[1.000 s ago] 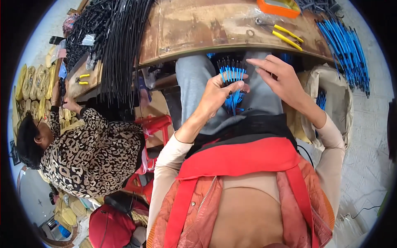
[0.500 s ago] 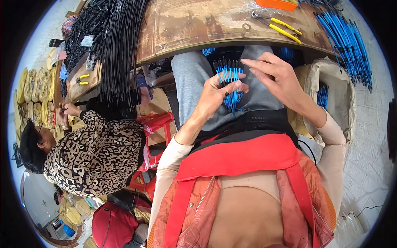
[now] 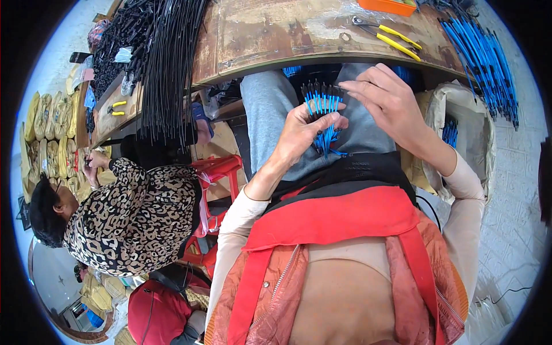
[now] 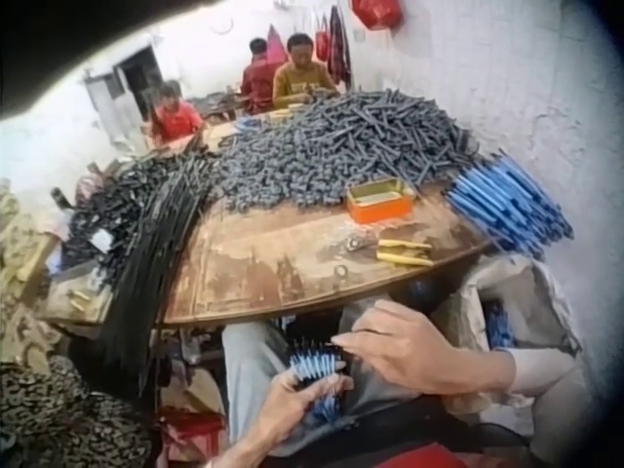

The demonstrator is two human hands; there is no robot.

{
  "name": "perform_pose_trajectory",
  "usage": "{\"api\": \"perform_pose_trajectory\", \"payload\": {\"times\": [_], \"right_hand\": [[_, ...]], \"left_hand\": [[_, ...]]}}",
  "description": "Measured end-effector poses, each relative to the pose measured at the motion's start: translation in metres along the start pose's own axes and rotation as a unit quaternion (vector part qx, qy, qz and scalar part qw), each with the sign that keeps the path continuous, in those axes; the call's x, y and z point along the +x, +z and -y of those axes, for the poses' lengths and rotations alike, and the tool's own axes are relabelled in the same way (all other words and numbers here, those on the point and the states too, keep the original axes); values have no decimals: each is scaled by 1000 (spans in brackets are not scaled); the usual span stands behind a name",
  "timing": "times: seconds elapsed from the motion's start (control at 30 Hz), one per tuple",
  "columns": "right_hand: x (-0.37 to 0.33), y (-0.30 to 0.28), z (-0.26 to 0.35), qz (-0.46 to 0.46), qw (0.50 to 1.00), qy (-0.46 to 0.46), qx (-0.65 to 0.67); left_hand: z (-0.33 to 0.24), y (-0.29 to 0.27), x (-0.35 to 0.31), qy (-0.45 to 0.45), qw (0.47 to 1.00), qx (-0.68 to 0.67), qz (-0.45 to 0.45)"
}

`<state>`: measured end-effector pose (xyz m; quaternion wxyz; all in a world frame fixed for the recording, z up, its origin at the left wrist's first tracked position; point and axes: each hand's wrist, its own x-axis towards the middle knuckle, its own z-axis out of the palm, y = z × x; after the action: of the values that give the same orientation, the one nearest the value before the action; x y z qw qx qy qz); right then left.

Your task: Bundling and trimming small blue electrical components using wire cutters at a workbench.

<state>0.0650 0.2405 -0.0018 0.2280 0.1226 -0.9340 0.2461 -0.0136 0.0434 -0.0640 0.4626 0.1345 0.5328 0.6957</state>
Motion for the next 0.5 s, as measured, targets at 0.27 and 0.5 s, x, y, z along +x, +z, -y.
{"api": "perform_pose_trajectory", "payload": {"times": [0.27,0.5], "right_hand": [[-4,-2,-4,-19,992,84,89],[-11,5,3,-36,976,138,166]], "left_hand": [[2,8,6,0,1000,16,-5],[2,11,7,-6,1000,22,14]]}}
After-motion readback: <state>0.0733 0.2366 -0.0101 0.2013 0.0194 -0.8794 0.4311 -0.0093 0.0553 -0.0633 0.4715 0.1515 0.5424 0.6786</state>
